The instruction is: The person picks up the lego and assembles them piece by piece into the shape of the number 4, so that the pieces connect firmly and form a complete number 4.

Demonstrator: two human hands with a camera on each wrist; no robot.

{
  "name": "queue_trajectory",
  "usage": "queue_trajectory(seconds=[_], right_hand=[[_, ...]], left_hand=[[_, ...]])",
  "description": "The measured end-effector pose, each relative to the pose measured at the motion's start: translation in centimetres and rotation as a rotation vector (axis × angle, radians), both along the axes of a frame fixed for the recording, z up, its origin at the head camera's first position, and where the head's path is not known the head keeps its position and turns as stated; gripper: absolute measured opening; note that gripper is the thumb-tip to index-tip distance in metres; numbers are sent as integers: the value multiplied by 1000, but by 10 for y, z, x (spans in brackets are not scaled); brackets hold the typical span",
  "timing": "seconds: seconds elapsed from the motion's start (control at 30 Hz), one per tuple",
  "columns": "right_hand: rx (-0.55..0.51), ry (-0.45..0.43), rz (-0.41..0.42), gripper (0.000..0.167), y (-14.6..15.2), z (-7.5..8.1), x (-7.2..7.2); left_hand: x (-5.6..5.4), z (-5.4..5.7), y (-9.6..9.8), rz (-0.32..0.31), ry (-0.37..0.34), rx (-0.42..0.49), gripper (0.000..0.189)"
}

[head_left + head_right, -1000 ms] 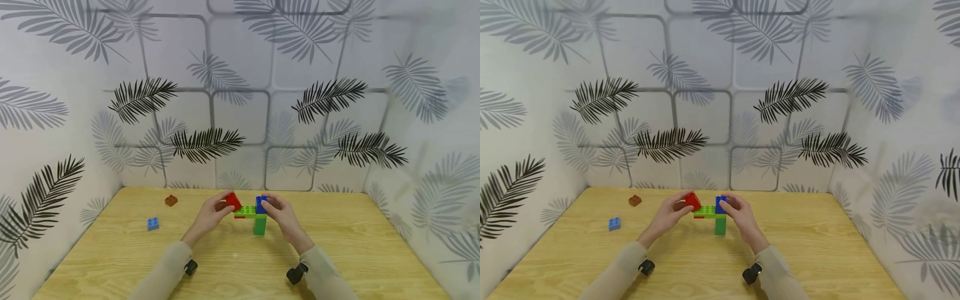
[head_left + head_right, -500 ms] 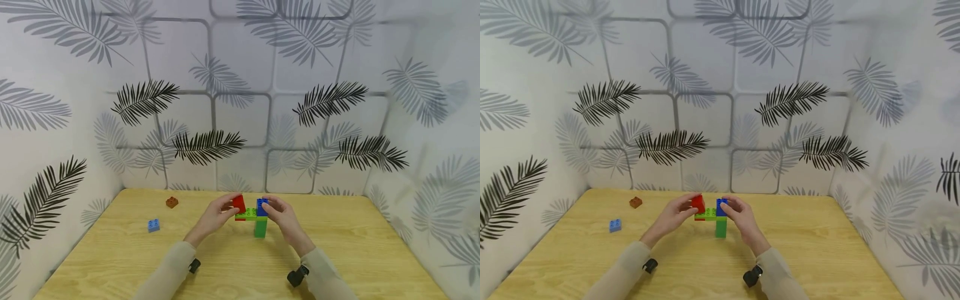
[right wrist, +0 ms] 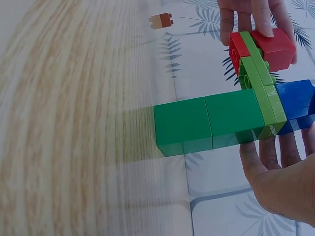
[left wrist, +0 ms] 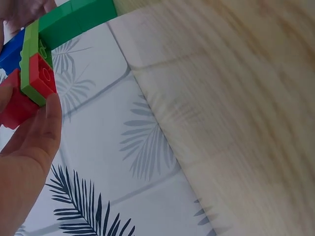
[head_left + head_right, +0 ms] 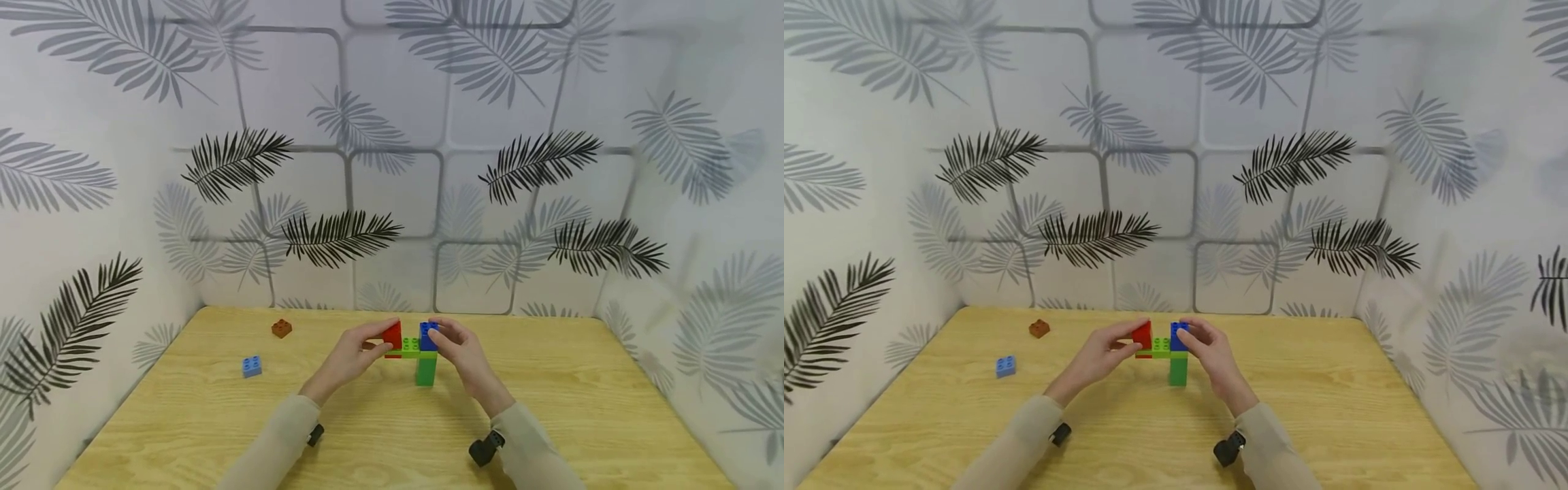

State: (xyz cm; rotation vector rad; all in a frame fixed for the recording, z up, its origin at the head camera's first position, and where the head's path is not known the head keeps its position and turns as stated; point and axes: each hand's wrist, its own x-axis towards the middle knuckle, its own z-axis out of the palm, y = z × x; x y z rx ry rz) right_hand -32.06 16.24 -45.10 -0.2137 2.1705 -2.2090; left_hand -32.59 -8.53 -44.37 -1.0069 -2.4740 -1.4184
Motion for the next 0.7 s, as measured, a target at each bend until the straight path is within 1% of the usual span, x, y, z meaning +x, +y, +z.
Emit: queue_trajectory(seconds=[0.1, 0.2, 0.23, 0.3, 0.53, 0.7], right_hand=[[-2, 4, -2, 53, 0, 0, 0], [-7, -2, -1, 51, 1, 0, 0], [-6, -2, -1, 51, 1, 0, 0], [-6, -5, 0, 50, 1, -1, 0], [-8, -9, -1, 54, 0, 0, 0], [-2, -11, -1, 50, -1, 1, -2]], left_hand=[[0, -1, 0, -16, 25, -37, 63], [-1, -1, 0, -39, 26, -60, 73], [-1, -2, 0, -42, 21, -65, 74], [-1, -3, 0, -40, 33, -80, 76], [-5, -5, 1, 13, 89, -98, 73], [-6, -4, 1, 47, 116, -111, 69]])
